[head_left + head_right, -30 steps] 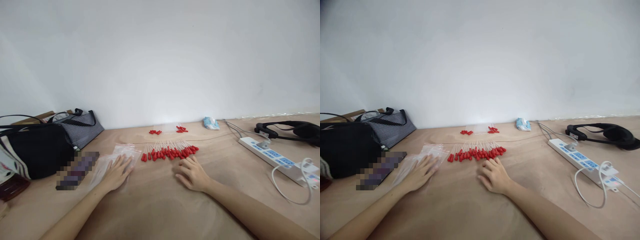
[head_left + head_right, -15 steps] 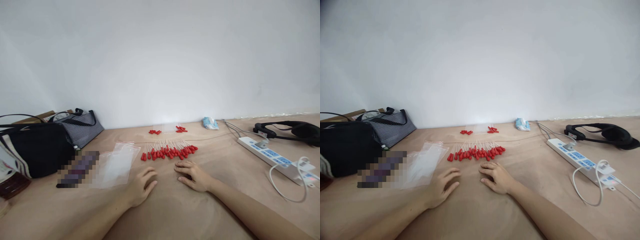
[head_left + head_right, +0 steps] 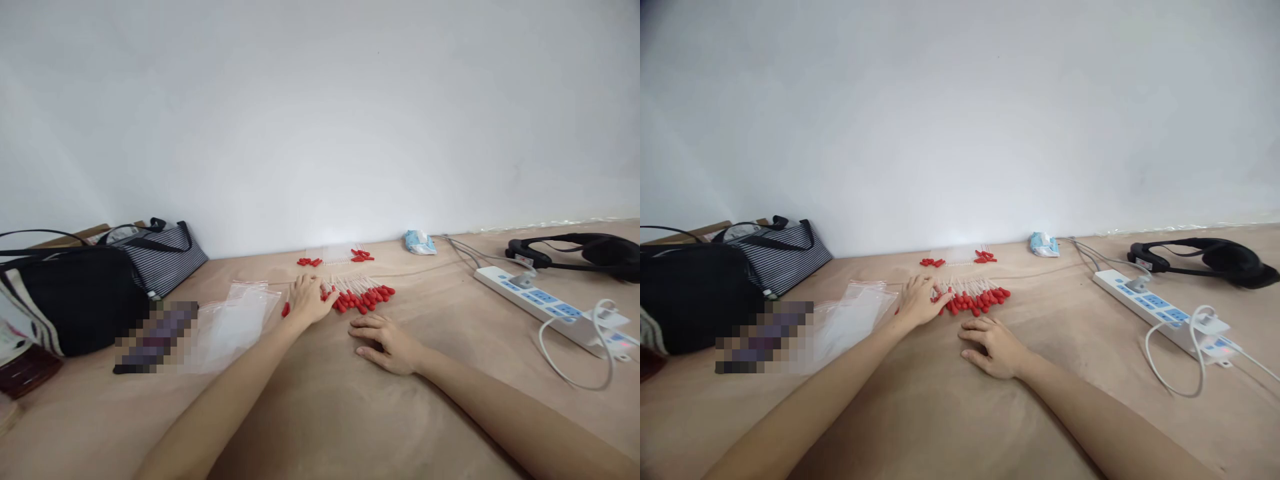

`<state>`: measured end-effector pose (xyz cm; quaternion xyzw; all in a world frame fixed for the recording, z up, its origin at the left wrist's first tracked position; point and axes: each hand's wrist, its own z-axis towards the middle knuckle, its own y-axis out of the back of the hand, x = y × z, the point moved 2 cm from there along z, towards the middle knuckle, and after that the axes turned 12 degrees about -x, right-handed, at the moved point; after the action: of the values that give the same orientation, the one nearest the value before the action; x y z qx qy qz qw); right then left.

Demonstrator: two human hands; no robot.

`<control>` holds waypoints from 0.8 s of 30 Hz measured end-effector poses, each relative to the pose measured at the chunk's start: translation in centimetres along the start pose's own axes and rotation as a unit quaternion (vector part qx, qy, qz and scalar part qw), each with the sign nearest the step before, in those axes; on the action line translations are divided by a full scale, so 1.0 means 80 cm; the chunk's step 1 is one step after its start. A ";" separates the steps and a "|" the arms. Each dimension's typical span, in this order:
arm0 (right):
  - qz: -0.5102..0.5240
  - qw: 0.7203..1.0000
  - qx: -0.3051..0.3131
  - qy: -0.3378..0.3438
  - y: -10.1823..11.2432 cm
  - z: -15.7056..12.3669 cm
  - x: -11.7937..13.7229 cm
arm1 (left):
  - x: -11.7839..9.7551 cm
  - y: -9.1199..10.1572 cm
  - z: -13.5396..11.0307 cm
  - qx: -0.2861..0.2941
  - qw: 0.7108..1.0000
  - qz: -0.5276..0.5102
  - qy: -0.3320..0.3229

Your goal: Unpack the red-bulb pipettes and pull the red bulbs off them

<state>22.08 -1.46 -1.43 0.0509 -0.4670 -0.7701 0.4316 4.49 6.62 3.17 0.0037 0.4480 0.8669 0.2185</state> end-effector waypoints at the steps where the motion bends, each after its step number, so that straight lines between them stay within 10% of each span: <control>1: -0.001 1.000 0.001 -0.001 0.000 0.000 0.000 | -0.003 -0.010 0.009 0.013 1.000 0.004 0.015; 10: 0.005 1.000 -0.020 -0.003 -0.001 -0.001 -0.001 | -0.007 -0.017 0.016 -0.007 0.997 -0.010 0.072; 16: -0.068 0.953 -0.295 -0.032 0.007 -0.003 0.003 | 0.006 0.038 -0.057 0.007 0.990 -0.132 -0.040; 24: -0.047 0.994 -0.078 0.054 -0.020 0.019 0.026 | 0.015 0.043 -0.116 0.074 0.974 -0.209 -0.054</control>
<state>19.10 -1.59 -1.13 0.0808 -0.3787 -0.8197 0.4222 0.26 -1.87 0.08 -0.0266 0.4892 0.7652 0.4176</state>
